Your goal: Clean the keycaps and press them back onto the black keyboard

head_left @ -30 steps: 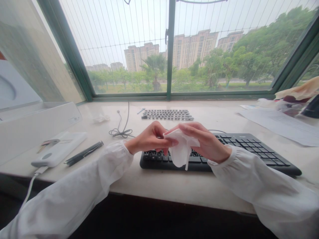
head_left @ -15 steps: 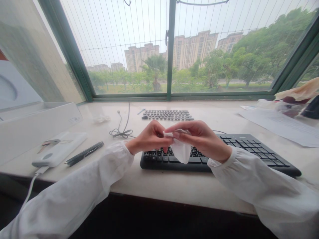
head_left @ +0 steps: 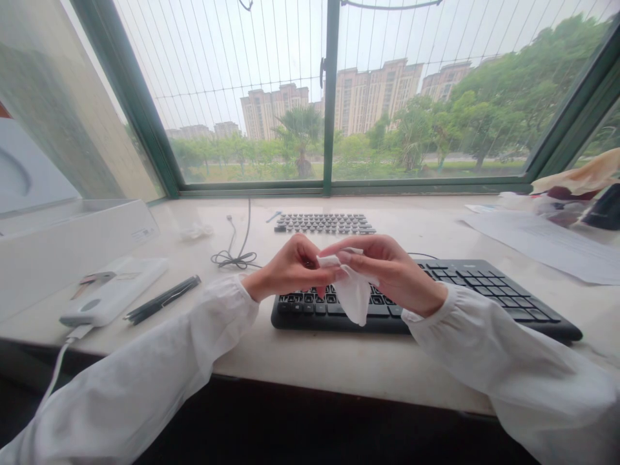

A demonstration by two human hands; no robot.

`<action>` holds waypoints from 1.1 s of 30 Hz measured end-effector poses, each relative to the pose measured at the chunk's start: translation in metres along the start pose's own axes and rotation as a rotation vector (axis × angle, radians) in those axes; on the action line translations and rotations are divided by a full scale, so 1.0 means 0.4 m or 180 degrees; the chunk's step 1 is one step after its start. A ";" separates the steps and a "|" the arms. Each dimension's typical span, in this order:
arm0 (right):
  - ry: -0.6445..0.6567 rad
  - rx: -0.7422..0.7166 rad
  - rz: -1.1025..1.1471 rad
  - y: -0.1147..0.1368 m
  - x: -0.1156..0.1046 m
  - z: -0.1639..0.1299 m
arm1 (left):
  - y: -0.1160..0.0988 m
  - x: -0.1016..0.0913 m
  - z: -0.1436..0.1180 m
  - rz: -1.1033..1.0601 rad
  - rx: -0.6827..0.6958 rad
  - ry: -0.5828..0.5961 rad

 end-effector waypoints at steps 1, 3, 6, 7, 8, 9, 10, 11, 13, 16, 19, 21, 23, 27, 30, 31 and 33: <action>-0.0001 -0.0006 0.0014 0.000 0.000 0.000 | 0.002 -0.001 0.000 0.0012 -0.0017 -0.0007; -0.0006 -0.0027 0.0036 0.002 0.001 0.001 | 0.005 -0.003 0.000 0.0026 -0.0026 -0.0008; -0.0025 -0.0055 0.0036 0.004 0.002 0.001 | 0.003 -0.002 0.000 0.0027 0.0005 0.0005; -0.0031 -0.0058 0.0033 0.005 0.002 0.000 | 0.002 -0.001 -0.001 0.0026 0.0015 0.0009; -0.0032 -0.0058 0.0032 0.006 0.003 0.000 | -0.001 0.000 -0.001 0.0028 0.0020 0.0013; -0.0031 -0.0056 0.0033 0.007 0.003 0.000 | -0.003 0.001 -0.001 0.0038 0.0016 0.0015; -0.0027 -0.0057 0.0039 0.008 0.003 0.000 | -0.005 0.002 -0.001 0.0050 0.0011 0.0016; -0.0020 -0.0055 0.0050 0.009 0.004 0.000 | -0.006 0.002 -0.001 0.0067 0.0005 0.0020; -0.0014 -0.0037 0.0078 0.011 0.005 0.000 | -0.007 0.004 -0.001 0.0124 0.0022 -0.0005; -0.0090 0.0003 0.0145 0.013 0.006 0.001 | -0.006 0.003 -0.001 0.0335 0.0235 -0.0451; -0.0220 0.0036 0.0297 0.014 0.006 0.003 | -0.012 0.004 -0.003 0.0779 0.0578 -0.1164; -0.0260 0.0042 0.0363 0.013 0.006 0.004 | -0.017 0.009 -0.005 0.1053 0.0738 -0.1389; -0.0270 0.0027 0.0308 0.011 0.005 0.004 | -0.022 0.013 -0.006 0.1220 0.0825 -0.1466; -0.0247 0.0053 0.0059 0.006 0.002 0.002 | -0.026 0.015 -0.006 0.1417 0.0930 -0.1581; -0.0246 0.0095 0.0075 0.004 0.003 0.001 | -0.026 0.015 -0.006 0.1493 0.1031 -0.1602; -0.0251 0.0118 0.0131 0.004 0.003 0.001 | -0.026 0.015 -0.006 0.1518 0.1060 -0.1608; -0.0262 0.0191 0.0295 0.002 0.005 0.002 | -0.026 0.016 -0.006 0.1581 0.1117 -0.1637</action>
Point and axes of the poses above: each hand's wrist, its own z-axis towards the middle knuckle, its own x-axis out of the palm, y = z × x, the point moved 2 cm from there along z, towards the middle knuckle, and after that the axes turned 14 degrees about -x, right-handed, at the moved point
